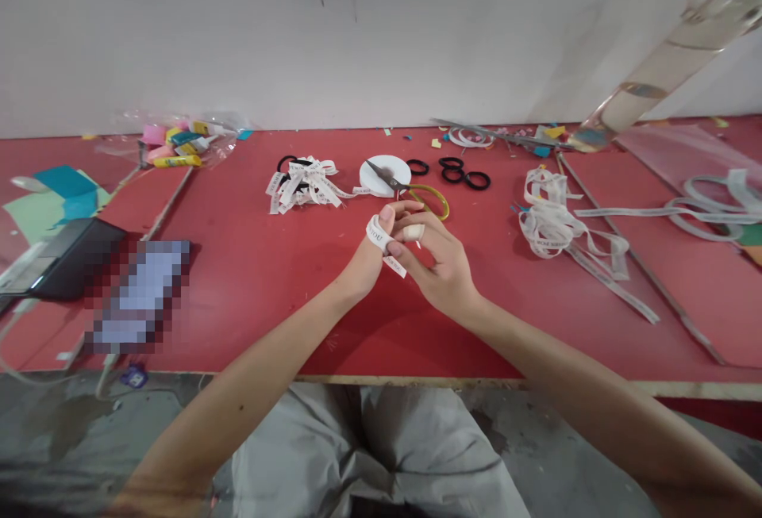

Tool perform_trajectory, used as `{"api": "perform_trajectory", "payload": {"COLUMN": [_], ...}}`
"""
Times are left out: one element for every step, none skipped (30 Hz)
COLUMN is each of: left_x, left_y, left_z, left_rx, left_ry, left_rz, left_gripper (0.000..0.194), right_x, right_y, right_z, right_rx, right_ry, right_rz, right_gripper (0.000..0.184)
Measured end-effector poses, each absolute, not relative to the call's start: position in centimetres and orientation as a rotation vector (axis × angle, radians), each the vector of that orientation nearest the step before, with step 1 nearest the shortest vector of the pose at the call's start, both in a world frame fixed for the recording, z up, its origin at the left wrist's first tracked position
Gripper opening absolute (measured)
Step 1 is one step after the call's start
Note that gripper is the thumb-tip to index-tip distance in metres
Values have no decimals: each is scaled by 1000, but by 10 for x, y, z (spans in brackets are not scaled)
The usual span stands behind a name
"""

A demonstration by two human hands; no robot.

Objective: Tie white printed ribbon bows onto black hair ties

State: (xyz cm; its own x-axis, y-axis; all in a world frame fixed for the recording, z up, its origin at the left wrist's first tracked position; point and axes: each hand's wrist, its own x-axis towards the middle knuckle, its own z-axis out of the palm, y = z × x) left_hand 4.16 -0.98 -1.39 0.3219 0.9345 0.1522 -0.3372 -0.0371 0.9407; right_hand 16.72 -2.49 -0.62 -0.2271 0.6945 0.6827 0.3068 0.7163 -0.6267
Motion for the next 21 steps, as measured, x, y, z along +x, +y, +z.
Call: {"api": "perform_trajectory", "payload": {"left_x": [42,42,42,42,42,42,42,42,41,41,41,41,40,40,39,39,39,39,39,39,40], "left_y": [-10,-11,-11,-11,-11,-11,-11,-11,-11,-11,-11,-11,-11,-11,-12,-12,-12,-12,-11,-11,-10], "left_z": [-13,-12,-12,-12,-12,-12,-13,-13,-13,-13,-12,-12,-11,-10,-10,-9,-8,-7,-7,-6,-5], "left_rx": [1169,1162,1158,1154,1150,1148,1146,1143,1141,1140,1141,1145,1149,1152,1148,1138,1122,1104,1085,1070,1061], "left_ry": [656,654,656,661,666,669,672,672,672,668,662,655,648,644,642,640,637,636,634,628,616], "left_rz": [1153,1152,1154,1154,1155,1156,1155,1152,1148,1144,1140,1136,1131,1126,1124,1125,1131,1141,1150,1159,1165], "left_gripper": [49,49,48,47,46,45,45,45,46,46,47,47,48,48,48,48,47,47,48,49,51], "right_x": [167,167,167,167,167,167,167,167,167,167,167,167,167,167,167,167,168,168,169,169,169], "right_y": [-25,-25,-25,-25,-25,-25,-25,-25,-25,-25,-25,-25,-25,-25,-25,-25,-25,-25,-24,-24,-24], "right_z": [-6,-5,-5,-5,-4,-4,-4,-4,-4,-4,-4,-5,-5,-5,-6,-6,-6,-7,-8,-9,-10], "right_rx": [-772,-763,-761,-763,-765,-766,-764,-763,-763,-766,-773,-782,-792,-801,-809,-817,-826,-834,-845,-858,-873], "right_ry": [-1814,-1807,-1800,-1794,-1786,-1779,-1773,-1770,-1769,-1766,-1763,-1760,-1759,-1757,-1757,-1760,-1763,-1763,-1757,-1738,-1694], "right_rz": [440,441,441,442,443,444,445,446,444,439,432,423,412,400,387,374,364,358,360,372,393], "right_gripper": [7,6,6,6,5,5,5,5,5,5,5,5,5,4,3,2,1,4,7,10,13]}}
